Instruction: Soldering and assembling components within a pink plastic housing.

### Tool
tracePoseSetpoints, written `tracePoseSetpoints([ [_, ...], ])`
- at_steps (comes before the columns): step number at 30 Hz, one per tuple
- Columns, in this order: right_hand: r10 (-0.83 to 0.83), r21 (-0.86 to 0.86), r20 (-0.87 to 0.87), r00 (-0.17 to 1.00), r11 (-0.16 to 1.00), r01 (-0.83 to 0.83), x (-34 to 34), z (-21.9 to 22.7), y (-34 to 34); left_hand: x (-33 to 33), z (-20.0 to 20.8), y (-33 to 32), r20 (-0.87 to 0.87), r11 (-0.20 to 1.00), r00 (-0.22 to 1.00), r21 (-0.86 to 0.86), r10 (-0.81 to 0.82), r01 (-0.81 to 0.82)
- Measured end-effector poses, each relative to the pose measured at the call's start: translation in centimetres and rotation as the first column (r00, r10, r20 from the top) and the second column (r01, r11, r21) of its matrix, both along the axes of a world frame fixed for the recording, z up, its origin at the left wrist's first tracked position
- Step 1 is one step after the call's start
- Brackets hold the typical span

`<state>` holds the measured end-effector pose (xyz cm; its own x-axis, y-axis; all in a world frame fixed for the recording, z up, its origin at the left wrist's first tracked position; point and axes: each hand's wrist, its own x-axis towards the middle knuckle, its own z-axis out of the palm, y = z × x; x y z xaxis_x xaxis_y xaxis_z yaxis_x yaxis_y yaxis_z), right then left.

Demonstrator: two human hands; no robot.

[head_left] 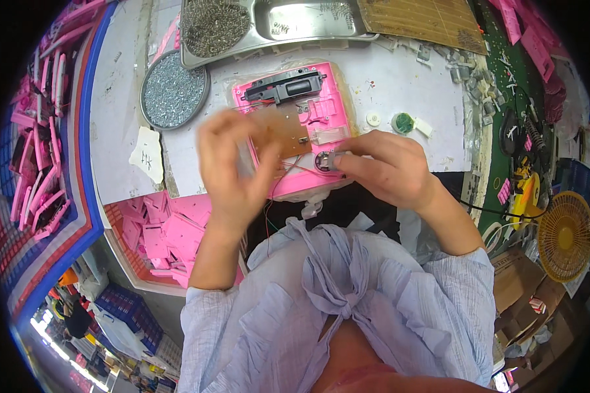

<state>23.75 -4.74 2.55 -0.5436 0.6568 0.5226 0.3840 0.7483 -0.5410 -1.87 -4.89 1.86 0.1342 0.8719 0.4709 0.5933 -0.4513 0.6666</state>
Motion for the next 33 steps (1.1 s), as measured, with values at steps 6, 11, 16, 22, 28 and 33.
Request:
tracePoseSetpoints([
  [6, -0.158, -0.094, -0.045, 0.986, 0.984, 0.153, 0.9, -0.3, 1.7, -1.1, -2.1, 0.2, -0.290, 0.982, 0.956, -0.160, 0.052, -0.102],
  [11, -0.223, -0.105, 0.076, 0.972, 0.968, 0.230, -0.6, -1.2, 4.1, 0.2, -2.0, -1.2, -0.278, 0.996, 0.961, -0.080, 0.007, -0.031],
  [16, -0.242, -0.126, 0.175, 0.954, 0.956, 0.266, -1.4, -1.8, 5.0, -0.1, -2.1, -1.2, -0.298, 0.998, 0.955, -0.062, 0.005, -0.024],
  [22, -0.262, -0.043, 0.282, 0.923, 0.957, 0.285, -1.6, -0.9, 4.9, -0.8, -2.0, -0.6, -0.314, 1.000, 0.950, -0.016, 0.002, -0.008],
  [28, -0.242, 0.086, 0.362, 0.900, 0.970, 0.226, -2.2, 1.5, 5.3, -1.5, -1.5, 0.0, -0.334, 0.999, 0.942, 0.040, 0.018, -0.005],
  [33, -0.041, 0.061, 0.198, 0.979, 0.998, 0.030, -6.1, 1.2, 6.3, -1.9, -1.6, 0.4, -0.357, 0.998, 0.934, 0.059, -0.002, 0.025],
])
